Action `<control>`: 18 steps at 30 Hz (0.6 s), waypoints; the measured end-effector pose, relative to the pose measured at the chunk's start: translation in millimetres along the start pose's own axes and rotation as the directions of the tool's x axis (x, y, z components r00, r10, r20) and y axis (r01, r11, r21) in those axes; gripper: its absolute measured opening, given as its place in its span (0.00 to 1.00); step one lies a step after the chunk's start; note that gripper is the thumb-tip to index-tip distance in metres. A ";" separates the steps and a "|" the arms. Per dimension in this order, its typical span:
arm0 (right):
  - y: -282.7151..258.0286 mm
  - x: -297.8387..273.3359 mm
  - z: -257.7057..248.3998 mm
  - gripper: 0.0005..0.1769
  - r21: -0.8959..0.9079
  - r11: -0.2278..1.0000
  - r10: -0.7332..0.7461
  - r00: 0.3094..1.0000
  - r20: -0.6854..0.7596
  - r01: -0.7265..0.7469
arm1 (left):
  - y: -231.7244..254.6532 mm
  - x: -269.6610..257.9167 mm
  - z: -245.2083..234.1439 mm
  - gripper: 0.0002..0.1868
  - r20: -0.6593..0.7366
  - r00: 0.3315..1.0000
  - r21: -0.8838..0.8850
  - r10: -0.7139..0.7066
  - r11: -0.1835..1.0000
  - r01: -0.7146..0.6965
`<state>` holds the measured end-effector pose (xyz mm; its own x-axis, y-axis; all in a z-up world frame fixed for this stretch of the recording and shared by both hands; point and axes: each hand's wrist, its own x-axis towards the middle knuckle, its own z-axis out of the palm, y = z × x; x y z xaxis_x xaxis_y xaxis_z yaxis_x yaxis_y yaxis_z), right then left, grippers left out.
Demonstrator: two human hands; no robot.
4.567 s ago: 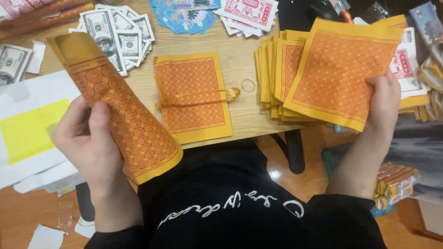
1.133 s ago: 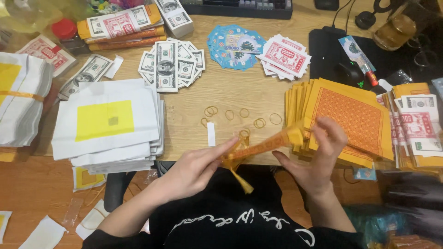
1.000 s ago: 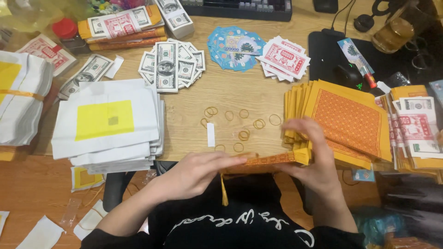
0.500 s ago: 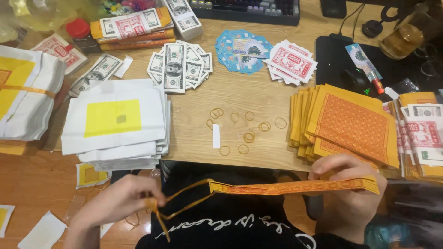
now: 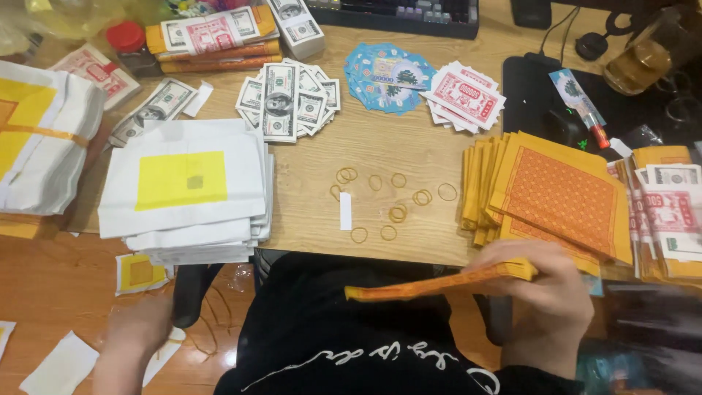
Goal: Folding and organizing stacks of ritual paper and paper money on a workspace
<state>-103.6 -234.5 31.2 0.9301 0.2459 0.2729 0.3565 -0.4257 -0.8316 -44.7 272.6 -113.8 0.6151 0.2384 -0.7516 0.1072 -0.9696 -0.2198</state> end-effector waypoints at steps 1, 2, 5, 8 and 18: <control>1.3 7.0 0.9 0.08 -0.005 1.000 0.005 1.000 0.005 -0.005 | 17.9 -20.3 -11.0 0.29 0.006 1.000 -0.003 0.006 1.000 -0.006; 2.3 14.0 1.9 0.09 0.008 0.996 -0.084 0.988 0.127 0.084 | 35.1 -41.0 -22.3 0.12 -0.105 0.937 -0.108 0.332 0.933 -0.343; 2.1 32.9 10.9 0.12 -0.005 0.978 -0.199 0.930 0.308 0.210 | 78.4 -84.0 -46.9 0.16 -0.429 0.506 -0.125 0.749 0.506 -0.854; 6.5 43.6 18.4 0.13 -0.041 0.960 -0.239 0.884 0.402 0.278 | 122.5 -97.6 -59.5 0.34 -0.560 0.078 -0.044 0.825 0.065 -0.997; 6.9 61.7 33.3 0.39 -0.673 0.691 -0.453 0.884 -0.121 0.262 | 218.8 -70.2 -62.3 0.18 -0.797 0.079 -0.350 0.598 -0.352 -0.868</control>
<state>-46.7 -193.3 26.2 0.6711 0.3047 0.6759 0.5497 -0.8162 -0.1779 -15.7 40.3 -70.3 0.7355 -0.6049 0.3051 -0.2980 0.1156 0.9475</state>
